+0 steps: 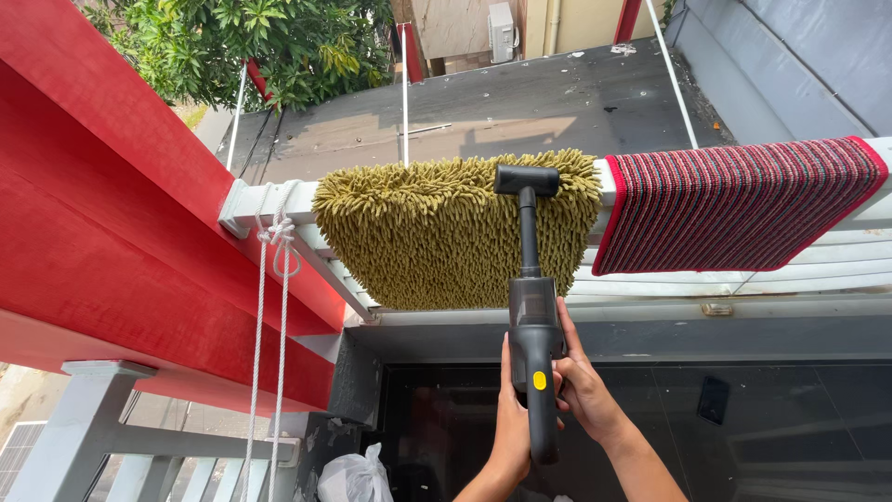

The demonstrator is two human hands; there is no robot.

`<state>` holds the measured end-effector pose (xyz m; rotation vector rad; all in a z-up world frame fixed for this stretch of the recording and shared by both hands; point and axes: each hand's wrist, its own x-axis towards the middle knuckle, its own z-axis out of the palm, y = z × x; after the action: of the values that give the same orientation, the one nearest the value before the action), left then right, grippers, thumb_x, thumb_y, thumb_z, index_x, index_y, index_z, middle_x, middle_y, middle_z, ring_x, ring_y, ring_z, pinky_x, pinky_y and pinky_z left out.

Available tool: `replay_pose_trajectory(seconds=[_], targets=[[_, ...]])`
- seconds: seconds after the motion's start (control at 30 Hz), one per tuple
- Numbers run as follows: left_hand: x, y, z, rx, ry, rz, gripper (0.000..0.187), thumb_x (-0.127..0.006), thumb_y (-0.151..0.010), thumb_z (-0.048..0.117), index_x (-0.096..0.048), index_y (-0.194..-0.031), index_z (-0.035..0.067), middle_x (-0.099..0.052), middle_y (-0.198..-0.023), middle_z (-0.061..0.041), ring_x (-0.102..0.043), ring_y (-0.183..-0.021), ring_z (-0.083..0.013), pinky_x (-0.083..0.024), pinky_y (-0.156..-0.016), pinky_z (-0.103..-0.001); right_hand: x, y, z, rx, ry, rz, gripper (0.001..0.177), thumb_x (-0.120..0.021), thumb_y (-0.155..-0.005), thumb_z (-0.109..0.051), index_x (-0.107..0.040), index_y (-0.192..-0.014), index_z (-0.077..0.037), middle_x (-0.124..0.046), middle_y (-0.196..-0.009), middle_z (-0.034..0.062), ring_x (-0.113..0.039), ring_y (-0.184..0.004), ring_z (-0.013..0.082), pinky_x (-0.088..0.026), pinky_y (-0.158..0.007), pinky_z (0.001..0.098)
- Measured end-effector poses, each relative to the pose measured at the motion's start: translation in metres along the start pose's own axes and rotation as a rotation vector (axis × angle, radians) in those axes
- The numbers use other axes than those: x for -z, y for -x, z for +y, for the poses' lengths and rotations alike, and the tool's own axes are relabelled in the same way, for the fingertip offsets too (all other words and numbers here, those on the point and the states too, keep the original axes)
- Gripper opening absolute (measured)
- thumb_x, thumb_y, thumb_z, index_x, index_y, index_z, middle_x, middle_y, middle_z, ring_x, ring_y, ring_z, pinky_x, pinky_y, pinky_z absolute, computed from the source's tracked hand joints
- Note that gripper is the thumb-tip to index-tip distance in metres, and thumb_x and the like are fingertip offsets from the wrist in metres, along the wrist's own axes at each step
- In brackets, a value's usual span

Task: The person vacuums a textured rug hanging on a balcony railing using a handheld vacuum, moving the nozzle across the surface and later checking the device by hand.

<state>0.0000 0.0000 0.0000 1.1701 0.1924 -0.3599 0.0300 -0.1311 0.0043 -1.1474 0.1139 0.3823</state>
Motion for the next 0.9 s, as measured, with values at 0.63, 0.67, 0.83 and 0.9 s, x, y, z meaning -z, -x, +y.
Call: replay_pose_trajectory(seconds=[0.63, 0.67, 0.83, 0.9], targets=[[-0.001, -0.004, 0.015, -0.184, -0.148, 0.050, 0.073, -0.066, -0.097, 0.048, -0.041, -0.147, 0.001, -0.060, -0.124, -0.011, -0.061, -0.110, -0.0161, -0.052, -0.091, -0.032, -0.018, -0.010, 0.011, 0.343, 0.140, 0.101, 0.081, -0.038, -0.090, -0.026, -0.013, -0.167, -0.026, -0.023, -0.171, 0.0062, -0.029, -0.151, 0.0208, -0.023, -0.121, 0.0417], [-0.003, -0.002, 0.018, -0.167, -0.170, 0.069, 0.076, -0.067, -0.094, 0.048, -0.038, -0.149, 0.004, -0.060, -0.127, -0.011, -0.061, -0.112, -0.0167, -0.051, -0.093, -0.033, -0.020, -0.009, 0.010, 0.316, 0.053, 0.076, 0.081, -0.038, -0.091, -0.029, -0.012, -0.167, -0.027, -0.024, -0.171, 0.0087, -0.031, -0.150, 0.0263, -0.024, -0.121, 0.0435], [-0.016, -0.008, 0.044, -0.207, -0.085, 0.028, 0.086, -0.067, -0.089, 0.045, -0.024, -0.157, 0.013, -0.052, -0.139, -0.012, -0.058, -0.121, -0.0168, -0.052, -0.096, -0.034, -0.024, -0.020, -0.016, 0.217, 0.100, 0.108, 0.077, -0.040, -0.096, -0.052, -0.009, -0.163, -0.031, -0.009, -0.172, 0.0036, -0.013, -0.158, 0.0244, -0.018, -0.123, 0.0430], [-0.021, -0.019, 0.050, -0.141, -0.058, 0.020, 0.084, -0.065, -0.088, 0.044, -0.026, -0.156, 0.014, -0.054, -0.136, -0.013, -0.060, -0.117, -0.0191, -0.055, -0.090, -0.037, -0.027, -0.027, -0.029, 0.180, 0.179, 0.139, 0.082, -0.046, -0.093, -0.055, -0.009, -0.163, -0.033, -0.011, -0.170, 0.0057, -0.015, -0.156, 0.0271, -0.021, -0.122, 0.0450]])
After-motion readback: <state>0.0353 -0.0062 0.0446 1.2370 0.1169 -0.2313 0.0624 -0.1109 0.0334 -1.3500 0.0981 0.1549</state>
